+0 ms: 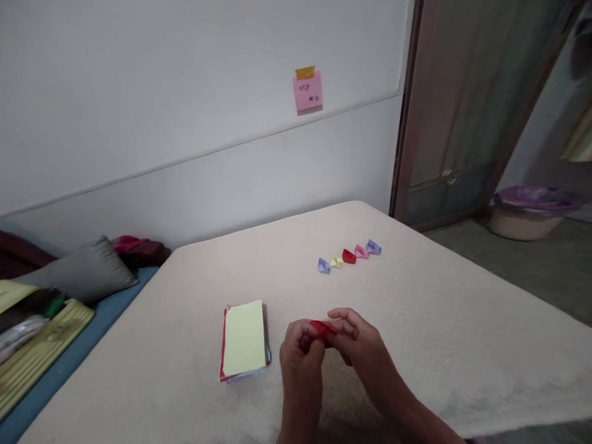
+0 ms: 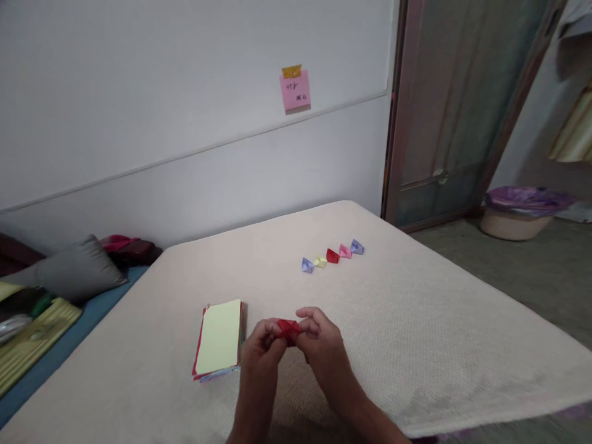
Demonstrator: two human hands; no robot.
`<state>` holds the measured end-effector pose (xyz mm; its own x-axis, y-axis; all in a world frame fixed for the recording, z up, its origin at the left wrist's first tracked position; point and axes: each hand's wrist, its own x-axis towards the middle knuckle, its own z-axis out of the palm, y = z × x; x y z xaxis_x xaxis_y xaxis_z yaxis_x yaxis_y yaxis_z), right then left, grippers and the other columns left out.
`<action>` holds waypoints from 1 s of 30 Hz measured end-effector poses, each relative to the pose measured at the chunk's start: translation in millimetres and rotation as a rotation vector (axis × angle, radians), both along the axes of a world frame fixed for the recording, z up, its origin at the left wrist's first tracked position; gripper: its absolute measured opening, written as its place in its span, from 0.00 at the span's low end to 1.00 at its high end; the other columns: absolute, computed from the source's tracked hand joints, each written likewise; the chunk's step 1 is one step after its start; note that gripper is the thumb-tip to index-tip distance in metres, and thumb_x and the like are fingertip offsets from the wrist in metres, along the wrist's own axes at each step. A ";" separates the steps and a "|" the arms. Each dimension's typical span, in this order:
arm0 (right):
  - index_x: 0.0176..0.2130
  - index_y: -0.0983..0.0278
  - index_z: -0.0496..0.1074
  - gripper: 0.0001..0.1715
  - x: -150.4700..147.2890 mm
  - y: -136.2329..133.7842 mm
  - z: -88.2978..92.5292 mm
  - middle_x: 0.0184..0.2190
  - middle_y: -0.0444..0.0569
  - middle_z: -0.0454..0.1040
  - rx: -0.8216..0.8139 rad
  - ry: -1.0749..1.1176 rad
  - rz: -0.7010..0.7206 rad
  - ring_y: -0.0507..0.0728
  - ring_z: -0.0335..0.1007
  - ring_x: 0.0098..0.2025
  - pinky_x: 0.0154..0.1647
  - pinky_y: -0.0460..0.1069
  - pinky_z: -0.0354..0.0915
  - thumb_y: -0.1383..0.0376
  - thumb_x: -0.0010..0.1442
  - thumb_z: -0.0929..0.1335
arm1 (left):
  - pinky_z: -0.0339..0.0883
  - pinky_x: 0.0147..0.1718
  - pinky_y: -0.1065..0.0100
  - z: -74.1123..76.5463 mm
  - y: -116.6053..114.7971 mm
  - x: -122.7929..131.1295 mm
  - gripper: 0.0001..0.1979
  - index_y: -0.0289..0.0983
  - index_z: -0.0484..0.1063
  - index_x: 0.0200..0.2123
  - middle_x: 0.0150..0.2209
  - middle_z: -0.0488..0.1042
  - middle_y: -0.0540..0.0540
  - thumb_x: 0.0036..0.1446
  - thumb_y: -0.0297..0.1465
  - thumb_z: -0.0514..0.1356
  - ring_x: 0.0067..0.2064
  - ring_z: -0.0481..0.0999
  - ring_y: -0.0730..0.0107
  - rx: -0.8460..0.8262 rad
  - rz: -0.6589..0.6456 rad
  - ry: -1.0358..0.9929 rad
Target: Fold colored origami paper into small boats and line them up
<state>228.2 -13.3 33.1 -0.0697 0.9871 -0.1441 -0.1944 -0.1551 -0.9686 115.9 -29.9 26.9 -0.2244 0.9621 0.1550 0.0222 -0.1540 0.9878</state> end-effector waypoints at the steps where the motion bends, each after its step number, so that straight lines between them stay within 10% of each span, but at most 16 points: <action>1: 0.39 0.64 0.65 0.15 0.0 -0.3 0.3 0.22 0.40 0.70 -0.001 0.011 0.013 0.47 0.53 0.19 0.19 0.44 0.50 0.65 0.50 0.69 | 0.67 0.34 0.68 0.0 0.3 -0.3 0.08 0.37 0.68 0.24 0.28 0.71 0.50 0.46 0.20 0.53 0.33 0.71 0.68 -0.006 -0.008 -0.028; 12: 0.39 0.64 0.64 0.14 -3.5 -4.0 3.5 0.23 0.39 0.67 0.018 0.005 -0.086 0.47 0.52 0.20 0.19 0.44 0.50 0.68 0.49 0.67 | 0.64 0.34 0.68 6.7 -7.7 8.2 0.10 0.38 0.67 0.24 0.32 0.70 0.49 0.48 0.18 0.53 0.35 0.69 0.69 0.144 0.025 0.259; 30: 0.38 0.63 0.64 0.14 1.7 -1.9 6.1 0.22 0.38 0.66 0.045 -0.035 -0.008 0.48 0.55 0.20 0.20 0.44 0.53 0.64 0.50 0.69 | 0.66 0.34 0.68 6.0 -2.6 -0.2 0.08 0.37 0.70 0.25 0.34 0.72 0.47 0.47 0.19 0.56 0.36 0.72 0.67 0.038 -0.086 0.059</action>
<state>229.9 -15.3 39.2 -0.0571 0.9931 -0.1021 -0.1610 -0.1101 -0.9808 115.6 -32.5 32.9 -0.1308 0.9706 0.2021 0.0650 -0.1950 0.9786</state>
